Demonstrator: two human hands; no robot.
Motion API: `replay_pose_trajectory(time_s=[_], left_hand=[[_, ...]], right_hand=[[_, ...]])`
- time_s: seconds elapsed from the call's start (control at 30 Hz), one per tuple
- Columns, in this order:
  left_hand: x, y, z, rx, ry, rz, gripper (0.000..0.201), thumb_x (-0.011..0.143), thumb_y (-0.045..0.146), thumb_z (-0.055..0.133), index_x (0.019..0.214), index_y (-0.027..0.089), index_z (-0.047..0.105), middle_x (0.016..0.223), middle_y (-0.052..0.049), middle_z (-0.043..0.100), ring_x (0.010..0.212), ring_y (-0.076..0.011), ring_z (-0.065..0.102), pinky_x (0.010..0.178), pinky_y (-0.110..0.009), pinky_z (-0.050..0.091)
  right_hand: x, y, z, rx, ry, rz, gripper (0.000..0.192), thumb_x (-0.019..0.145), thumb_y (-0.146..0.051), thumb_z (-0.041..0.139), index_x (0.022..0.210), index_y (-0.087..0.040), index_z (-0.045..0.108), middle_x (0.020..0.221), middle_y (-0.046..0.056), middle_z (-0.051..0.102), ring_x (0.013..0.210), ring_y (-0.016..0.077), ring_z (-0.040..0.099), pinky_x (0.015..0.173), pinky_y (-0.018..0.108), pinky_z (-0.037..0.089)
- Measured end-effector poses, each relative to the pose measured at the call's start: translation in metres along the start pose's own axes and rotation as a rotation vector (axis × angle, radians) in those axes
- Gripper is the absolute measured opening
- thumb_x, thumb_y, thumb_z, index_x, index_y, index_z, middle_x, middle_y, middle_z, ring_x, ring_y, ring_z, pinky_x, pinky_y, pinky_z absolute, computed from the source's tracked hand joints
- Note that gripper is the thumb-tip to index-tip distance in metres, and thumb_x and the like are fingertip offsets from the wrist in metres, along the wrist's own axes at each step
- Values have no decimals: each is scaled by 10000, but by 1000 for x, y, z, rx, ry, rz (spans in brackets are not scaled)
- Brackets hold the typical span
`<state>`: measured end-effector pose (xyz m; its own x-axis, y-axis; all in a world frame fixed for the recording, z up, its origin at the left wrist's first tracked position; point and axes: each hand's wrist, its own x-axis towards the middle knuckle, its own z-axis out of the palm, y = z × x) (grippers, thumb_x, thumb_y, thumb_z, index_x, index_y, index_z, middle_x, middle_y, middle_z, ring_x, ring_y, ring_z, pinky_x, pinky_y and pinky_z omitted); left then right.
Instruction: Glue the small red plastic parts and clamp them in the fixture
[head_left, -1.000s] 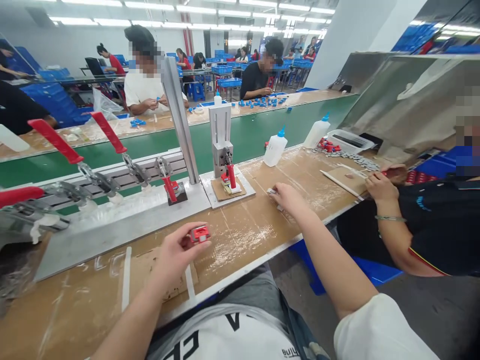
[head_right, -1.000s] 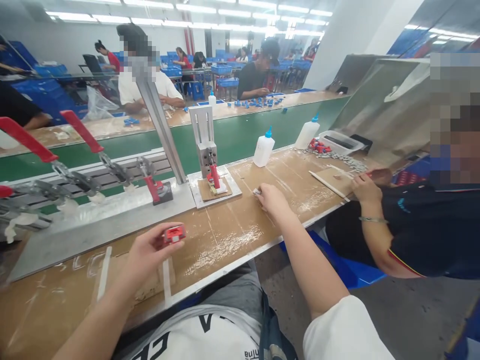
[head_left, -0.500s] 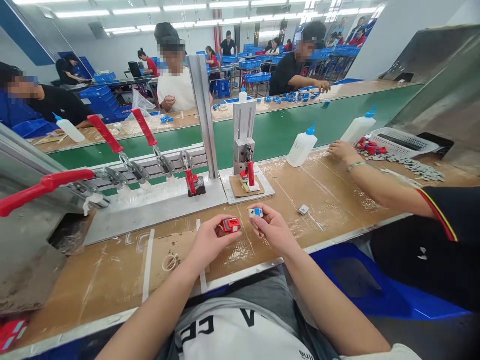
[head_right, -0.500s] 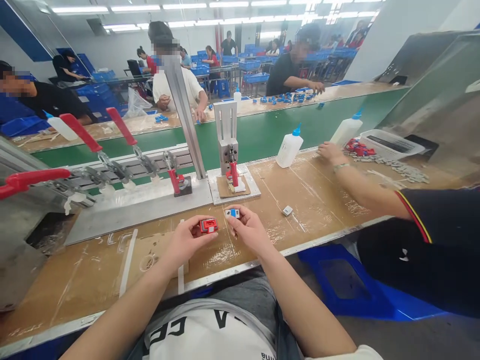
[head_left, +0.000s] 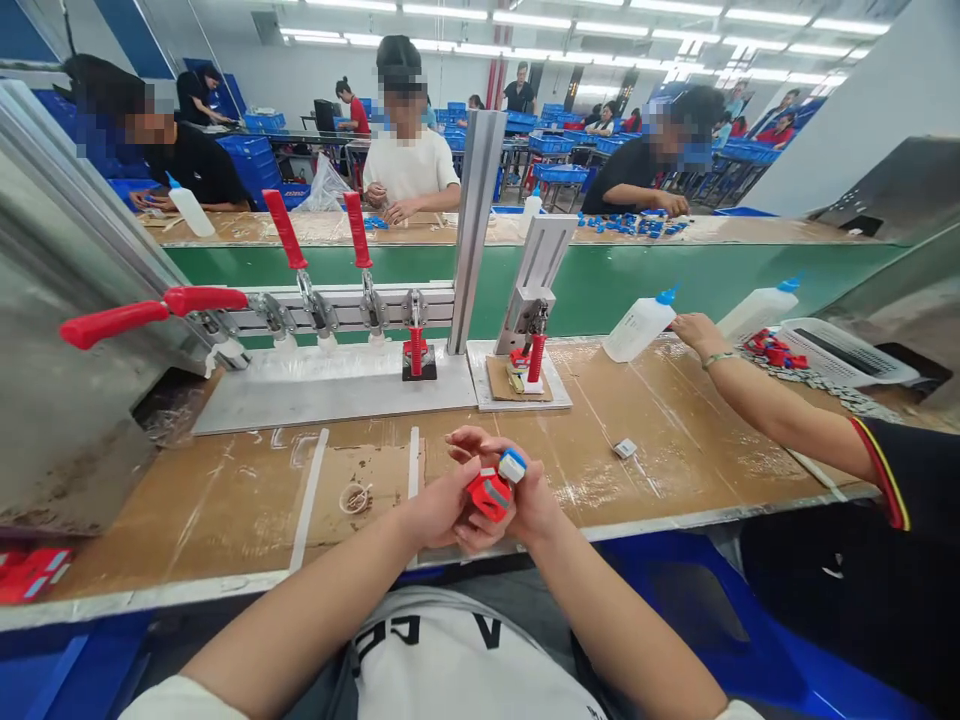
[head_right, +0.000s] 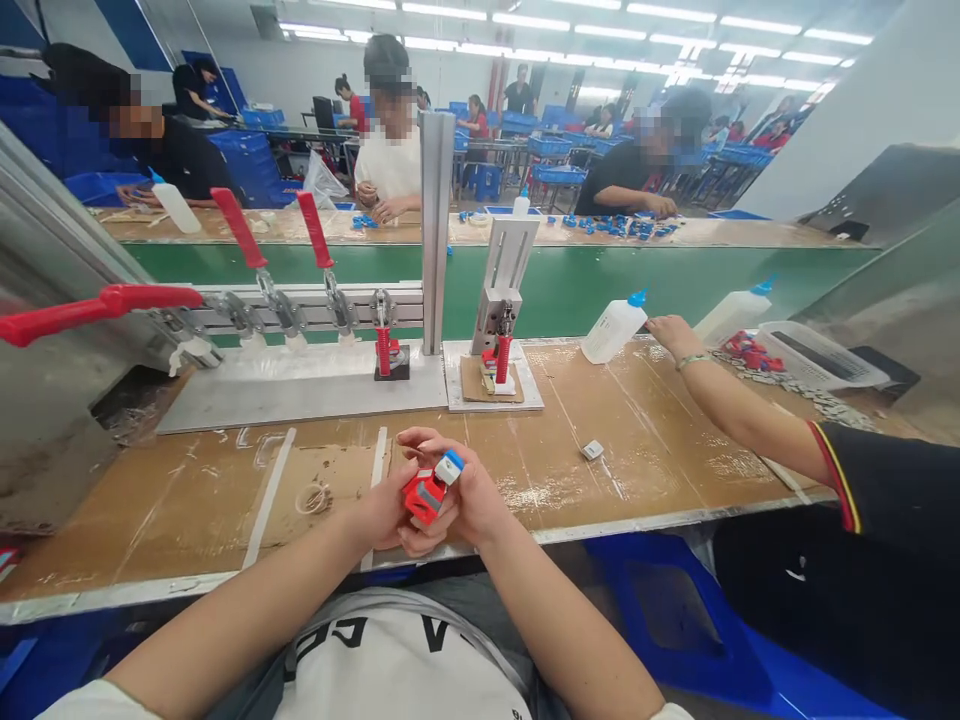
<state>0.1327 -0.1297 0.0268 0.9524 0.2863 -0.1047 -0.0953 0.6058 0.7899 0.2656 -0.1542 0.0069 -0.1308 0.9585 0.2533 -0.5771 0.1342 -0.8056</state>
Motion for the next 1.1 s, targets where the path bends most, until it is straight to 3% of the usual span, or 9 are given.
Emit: replay_pose_trajectory(time_s=[0.17,0.4,0.6,0.7,0.87,1.1], left_hand=[[-5,3,7,52,101,-69,834,596,1039,504,580,222,335,489,55,195,377,-54,134,404,-261,72],[-4,3,3,62,121,-69,845,603,1062,461,516,236,308,446,74,149,392,-43,98,397,-260,70],[-8,7,4,185,357,53,682,745,860,616,661,229,372,516,69,273,451,-60,173,440,-240,105],[-10,9,6,267,391,80,635,780,826,613,735,226,410,568,64,333,465,-65,215,441,-225,142],[-12,13,4,284,424,100,640,810,834,561,720,222,396,555,69,343,461,-63,221,432,-222,172],[-18,24,11,355,481,93,626,800,835,558,739,222,447,568,62,380,455,-76,272,428,-233,217]], right_hand=[[-2,5,6,-26,-55,7,565,788,-856,673,1025,-351,765,1320,78,700,1323,311,601,1216,567,370],[-3,-3,4,-137,-105,-62,442,930,-658,613,1205,-354,776,1403,65,667,1364,312,585,1227,537,384],[-3,-12,-2,-396,-46,-17,626,1006,-672,362,1306,-295,762,1500,74,604,1466,330,485,1272,516,338],[-4,-12,-4,-430,-49,-43,632,1019,-689,344,1340,-312,736,1513,65,593,1463,325,496,1269,522,350],[-8,-23,1,-474,3,-179,423,1077,-515,446,1348,-333,716,1438,62,660,1395,294,578,1231,523,415],[-13,-41,10,-683,-91,-184,442,1128,-413,371,1447,-336,665,1473,31,675,1537,271,458,1312,539,295]])
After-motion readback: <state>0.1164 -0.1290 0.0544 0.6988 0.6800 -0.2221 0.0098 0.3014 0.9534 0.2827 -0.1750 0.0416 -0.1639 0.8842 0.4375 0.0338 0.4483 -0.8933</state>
